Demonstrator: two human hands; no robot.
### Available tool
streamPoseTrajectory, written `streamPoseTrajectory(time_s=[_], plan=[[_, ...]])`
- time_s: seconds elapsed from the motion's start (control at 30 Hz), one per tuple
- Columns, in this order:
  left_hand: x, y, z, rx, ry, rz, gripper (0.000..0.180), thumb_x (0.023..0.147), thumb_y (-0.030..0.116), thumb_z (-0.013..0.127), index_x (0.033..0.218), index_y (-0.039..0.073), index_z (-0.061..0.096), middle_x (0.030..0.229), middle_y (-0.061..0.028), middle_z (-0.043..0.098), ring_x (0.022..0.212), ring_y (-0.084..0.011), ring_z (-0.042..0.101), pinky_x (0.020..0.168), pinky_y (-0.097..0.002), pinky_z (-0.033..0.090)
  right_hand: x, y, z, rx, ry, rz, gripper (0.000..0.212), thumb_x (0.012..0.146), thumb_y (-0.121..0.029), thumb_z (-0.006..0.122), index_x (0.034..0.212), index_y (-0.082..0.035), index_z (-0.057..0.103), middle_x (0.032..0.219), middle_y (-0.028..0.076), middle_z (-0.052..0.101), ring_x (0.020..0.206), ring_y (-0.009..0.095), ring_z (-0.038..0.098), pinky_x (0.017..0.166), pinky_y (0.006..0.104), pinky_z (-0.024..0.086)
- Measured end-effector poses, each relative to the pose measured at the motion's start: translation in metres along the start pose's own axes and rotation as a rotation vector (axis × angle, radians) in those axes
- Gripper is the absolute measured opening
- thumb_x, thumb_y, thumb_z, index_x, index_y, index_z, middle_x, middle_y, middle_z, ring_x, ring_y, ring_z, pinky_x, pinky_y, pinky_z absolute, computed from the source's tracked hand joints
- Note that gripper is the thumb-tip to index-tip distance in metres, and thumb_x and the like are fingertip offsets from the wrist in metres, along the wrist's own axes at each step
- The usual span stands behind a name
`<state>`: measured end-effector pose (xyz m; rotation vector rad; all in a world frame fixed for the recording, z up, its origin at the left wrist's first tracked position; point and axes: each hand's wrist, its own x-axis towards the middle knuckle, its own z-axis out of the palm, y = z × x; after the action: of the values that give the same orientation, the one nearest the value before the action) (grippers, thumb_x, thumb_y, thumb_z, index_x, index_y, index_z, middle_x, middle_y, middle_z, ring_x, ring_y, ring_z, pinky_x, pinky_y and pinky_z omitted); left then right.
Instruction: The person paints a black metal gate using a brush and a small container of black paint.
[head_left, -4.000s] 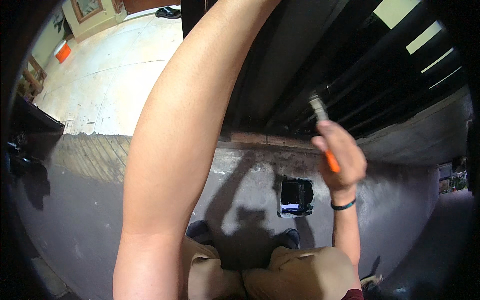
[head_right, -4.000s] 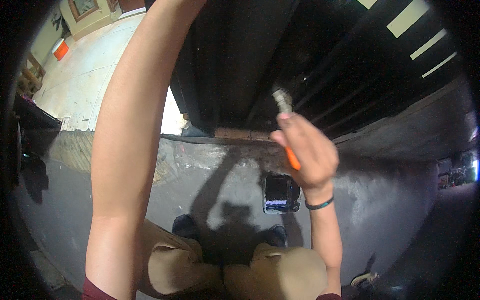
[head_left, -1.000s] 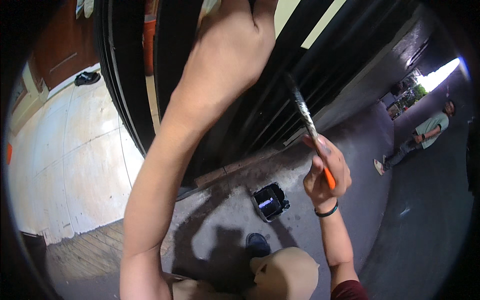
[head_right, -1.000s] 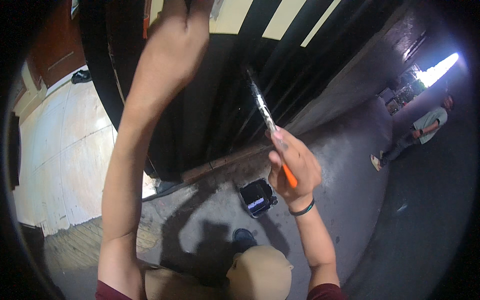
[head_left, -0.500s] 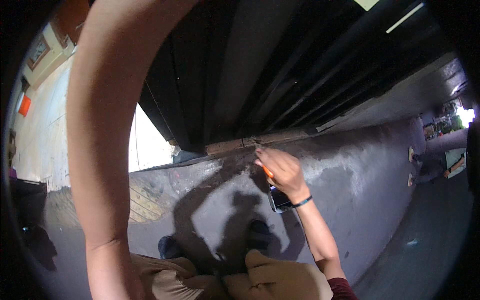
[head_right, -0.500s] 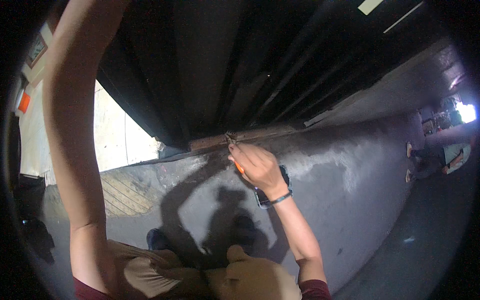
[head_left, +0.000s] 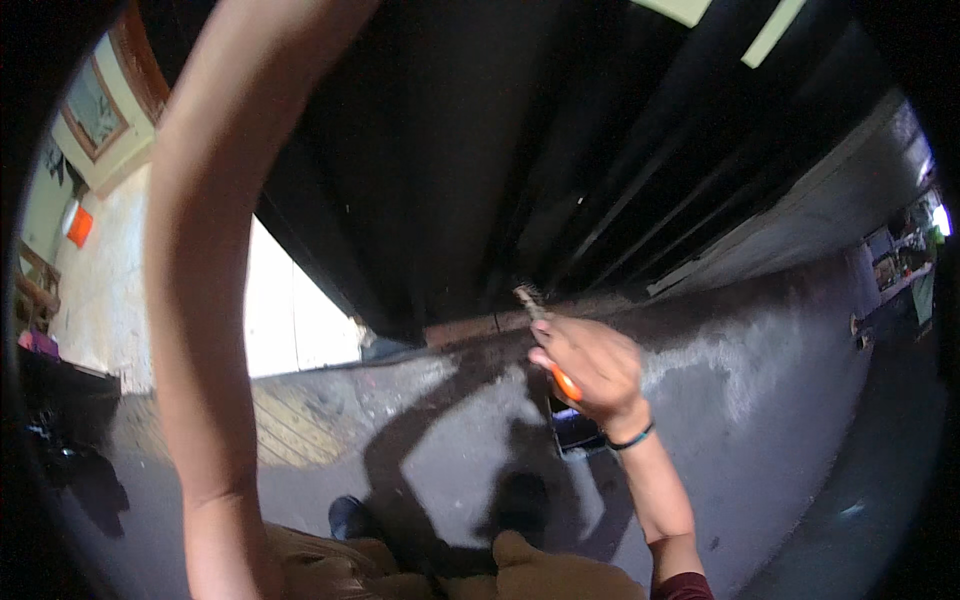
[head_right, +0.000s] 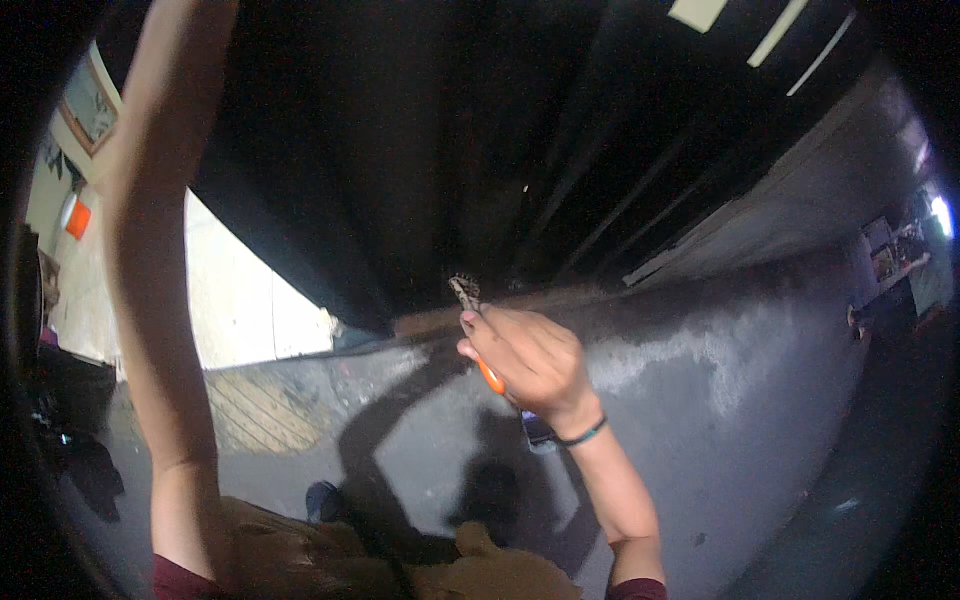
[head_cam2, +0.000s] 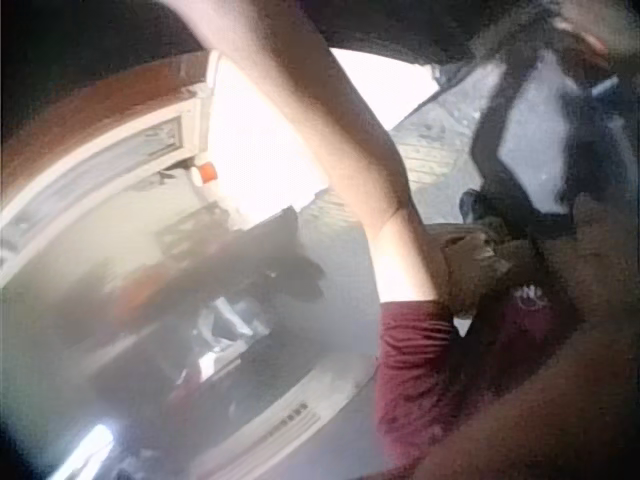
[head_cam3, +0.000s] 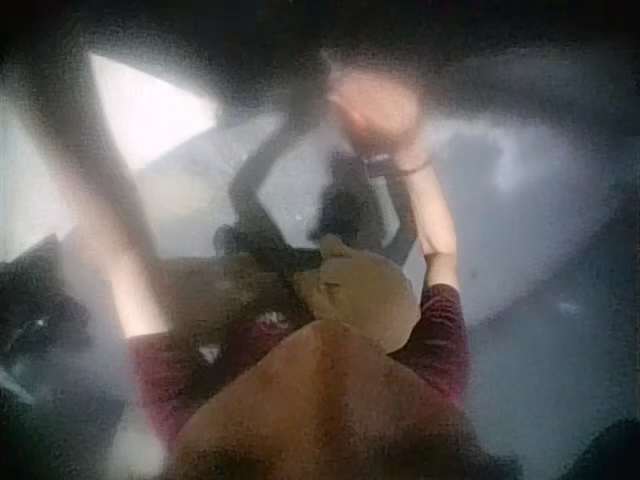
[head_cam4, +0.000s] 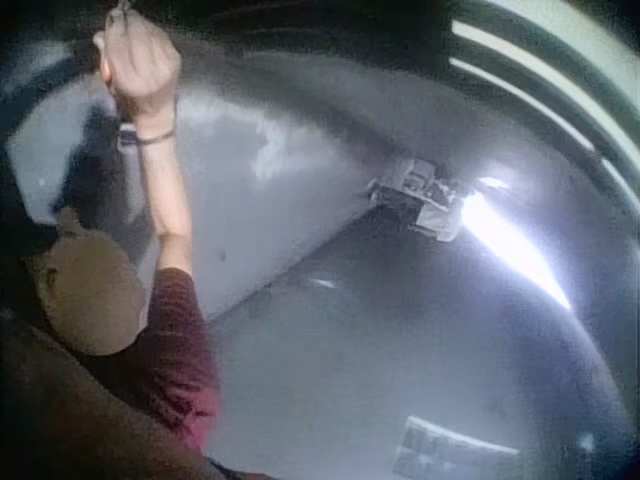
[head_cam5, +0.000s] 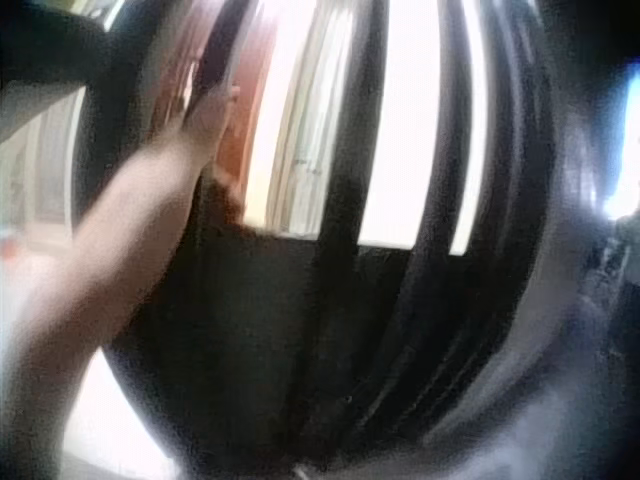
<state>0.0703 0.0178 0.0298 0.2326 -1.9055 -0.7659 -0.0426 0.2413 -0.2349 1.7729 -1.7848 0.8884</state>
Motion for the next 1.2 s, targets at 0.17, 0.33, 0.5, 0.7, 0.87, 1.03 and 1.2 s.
streamPoseTrajectory(time_s=[0.17,0.33,0.5,0.7,0.87,1.03,1.2], plan=[[0.003,-0.015,0.0,0.017,0.037,-0.051,0.095,0.111,0.077,0.029,0.159,-0.005,0.042,0.115,-0.0206,0.061,0.114,-0.0322,0.06,0.105,-0.0467,0.048,0.069,-0.015,-0.088,-0.278,0.304,-0.108,0.043,0.087,-0.022,0.09,0.124,-0.004,0.077,0.119,0.014,0.079,0.103,0.031,0.08,0.081,0.0399,0.067],[0.015,-0.051,-0.001,0.002,-0.092,-0.151,0.098,0.11,0.079,0.025,0.171,0.002,0.024,0.158,-0.0383,0.049,0.153,-0.0543,0.045,0.128,-0.0605,0.036,0.055,-0.021,-0.054,-0.168,0.075,-0.181,0.043,0.087,-0.008,0.087,0.128,-0.002,0.076,0.114,0.018,0.08,0.1,0.031,0.081,0.084,0.0402,0.068],[0.012,-0.052,-0.002,0.0,-0.117,-0.101,0.1,0.11,0.079,0.021,0.174,0.003,0.013,0.165,-0.0409,0.038,0.156,-0.0526,0.041,0.129,-0.0595,0.036,0.057,-0.042,-0.068,-0.024,-0.04,-0.135,0.021,0.093,-0.009,0.083,0.112,-0.002,0.076,0.107,0.014,0.08,0.097,0.029,0.081,0.084,0.0386,0.068],[0.007,-0.035,-0.005,-0.088,-0.099,-0.182,0.081,0.117,0.064,0.029,0.169,0.002,0.026,0.155,-0.0402,0.05,0.146,-0.049,0.056,0.121,-0.0556,0.044,0.176,-0.008,-0.16,-0.151,0.334,-0.258,0.023,0.095,-0.003,0.08,0.118,-0.002,0.075,0.112,0.019,0.08,0.096,0.035,0.081,0.083,0.0403,0.068],[0.013,-0.043,-0.002,-0.129,-0.038,-0.137,0.068,0.119,0.05,0.042,0.162,-0.002,0.033,0.125,-0.0381,0.065,0.116,-0.0494,0.07,0.103,-0.0539,0.051,0.174,-0.042,-0.146,-0.249,0.344,-0.227,0.03,0.09,0.002,0.082,0.119,0.0,0.075,0.109,0.018,0.08,0.097,0.034,0.082,0.084,0.0382,0.068],[0.012,-0.046,0.001,-0.245,0.017,0.014,0.052,0.119,0.035,0.048,0.151,-0.006,0.042,0.094,-0.031,0.07,0.09,-0.0473,0.074,0.086,-0.0539,0.053,0.151,-0.079,-0.125,-0.137,0.207,-0.09,0.01,0.097,0.001,0.075,0.107,0.003,0.074,0.101,0.019,0.08,0.087,0.034,0.082,0.078,0.0376,0.066],[0.012,-0.043,0.0,-0.233,0.015,0.009,0.05,0.119,0.036,0.048,0.149,-0.004,0.043,0.101,-0.0333,0.069,0.1,-0.049,0.073,0.089,-0.0546,0.053,0.243,-0.049,-0.185,-0.047,0.559,-0.027,0.017,0.108,-0.013,0.07,0.112,0.001,0.078,0.1,0.013,0.082,0.083,0.019,0.081,0.069,0.0281,0.06]])
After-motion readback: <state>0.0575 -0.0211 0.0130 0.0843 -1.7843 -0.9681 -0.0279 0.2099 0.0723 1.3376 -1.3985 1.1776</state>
